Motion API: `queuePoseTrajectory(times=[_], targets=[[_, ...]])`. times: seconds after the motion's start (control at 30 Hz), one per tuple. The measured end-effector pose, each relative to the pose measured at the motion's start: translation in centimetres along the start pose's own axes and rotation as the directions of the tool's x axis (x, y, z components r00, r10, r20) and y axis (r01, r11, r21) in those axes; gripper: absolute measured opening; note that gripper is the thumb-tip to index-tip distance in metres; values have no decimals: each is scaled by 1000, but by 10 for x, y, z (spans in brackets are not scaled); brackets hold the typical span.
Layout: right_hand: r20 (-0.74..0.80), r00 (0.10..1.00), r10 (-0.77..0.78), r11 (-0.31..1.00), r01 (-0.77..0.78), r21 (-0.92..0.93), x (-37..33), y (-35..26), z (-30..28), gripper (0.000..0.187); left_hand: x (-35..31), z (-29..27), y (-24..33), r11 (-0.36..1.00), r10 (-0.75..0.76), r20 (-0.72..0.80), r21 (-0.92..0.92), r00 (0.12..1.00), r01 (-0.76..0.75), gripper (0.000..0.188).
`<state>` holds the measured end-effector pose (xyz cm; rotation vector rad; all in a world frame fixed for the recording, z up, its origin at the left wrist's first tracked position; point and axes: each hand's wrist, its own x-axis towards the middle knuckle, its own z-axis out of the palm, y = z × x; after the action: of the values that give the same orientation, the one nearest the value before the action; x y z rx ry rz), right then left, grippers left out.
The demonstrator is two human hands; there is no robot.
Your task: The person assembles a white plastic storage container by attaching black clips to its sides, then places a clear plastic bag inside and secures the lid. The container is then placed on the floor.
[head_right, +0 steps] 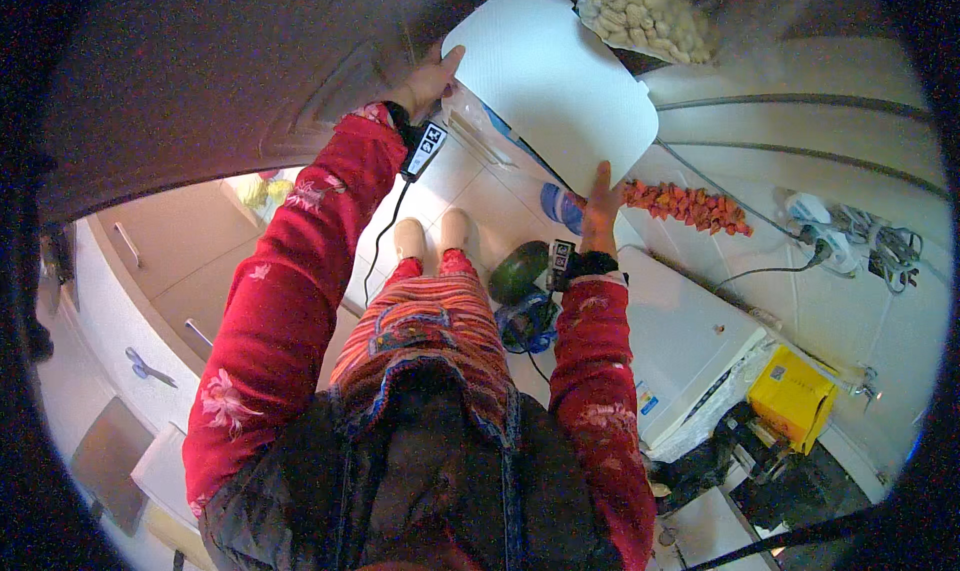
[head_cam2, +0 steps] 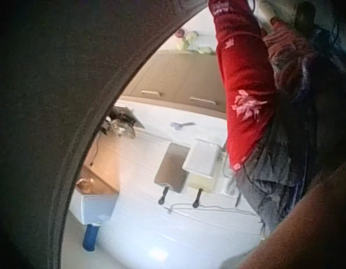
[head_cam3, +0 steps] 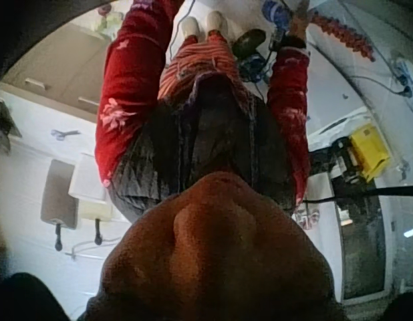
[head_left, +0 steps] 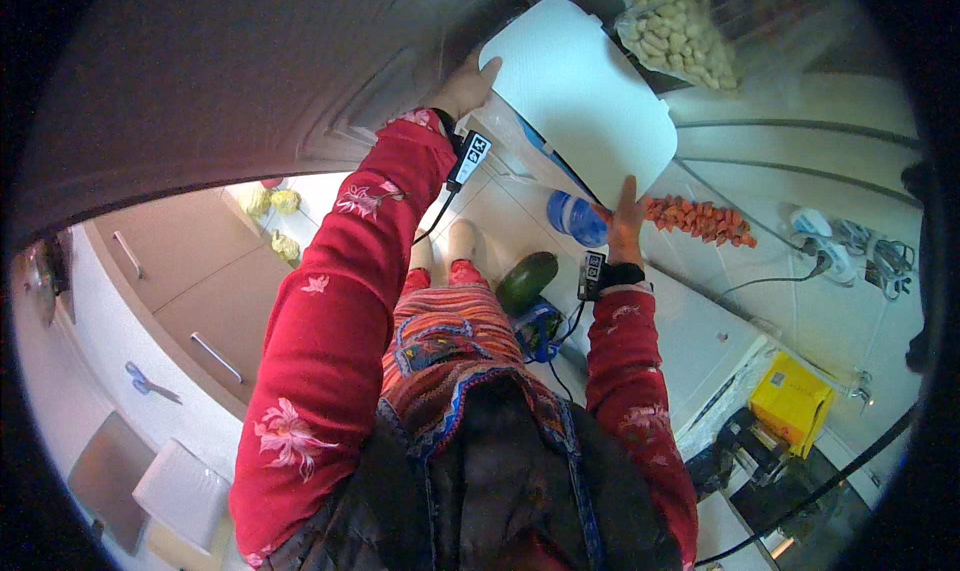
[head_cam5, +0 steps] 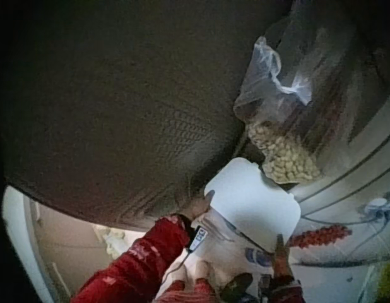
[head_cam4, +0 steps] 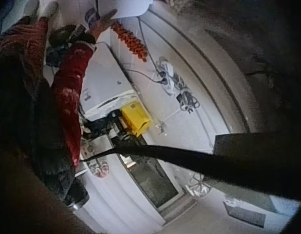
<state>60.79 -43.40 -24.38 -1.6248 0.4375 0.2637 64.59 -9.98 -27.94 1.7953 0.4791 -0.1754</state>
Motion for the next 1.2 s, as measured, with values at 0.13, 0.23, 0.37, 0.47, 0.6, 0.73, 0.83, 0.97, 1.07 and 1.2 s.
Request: queuePoseTrajectory(times=[0.13,0.23,0.37,0.47,0.6,0.73,0.83,0.97,1.07,1.2], targets=[[19,997,77,991,-78,105,2,13,-12,48,-45,5,-25,998,56,-49,38,997,-54,75],[107,972,210,923,-233,306,-9,33,-35,58,-127,-6,-58,989,145,-1,9,989,-145,70],[225,761,608,788,-614,-53,-36,76,-60,57,-252,-44,-113,905,-407,177,-59,896,422,51],[340,432,836,503,-352,-790,-53,94,-57,52,-342,-57,-152,740,-621,59,-284,781,610,48],[192,253,948,149,180,-972,-81,102,1,54,-423,-37,-205,414,-767,73,-702,637,579,39],[64,229,971,-50,460,-886,-120,110,80,55,-458,3,-257,92,-776,182,-915,604,394,23],[66,278,958,-108,566,-817,-153,121,121,47,-475,22,-281,312,-768,105,-800,632,512,25],[227,266,937,-40,725,-687,-187,148,166,44,-489,28,-298,183,-743,171,-878,647,442,21],[412,215,886,40,847,-530,-201,181,194,38,-496,23,-313,-72,-709,351,-899,612,433,23],[587,138,797,113,922,-371,-213,236,230,32,-498,19,-342,-301,-601,482,-875,637,378,24]])
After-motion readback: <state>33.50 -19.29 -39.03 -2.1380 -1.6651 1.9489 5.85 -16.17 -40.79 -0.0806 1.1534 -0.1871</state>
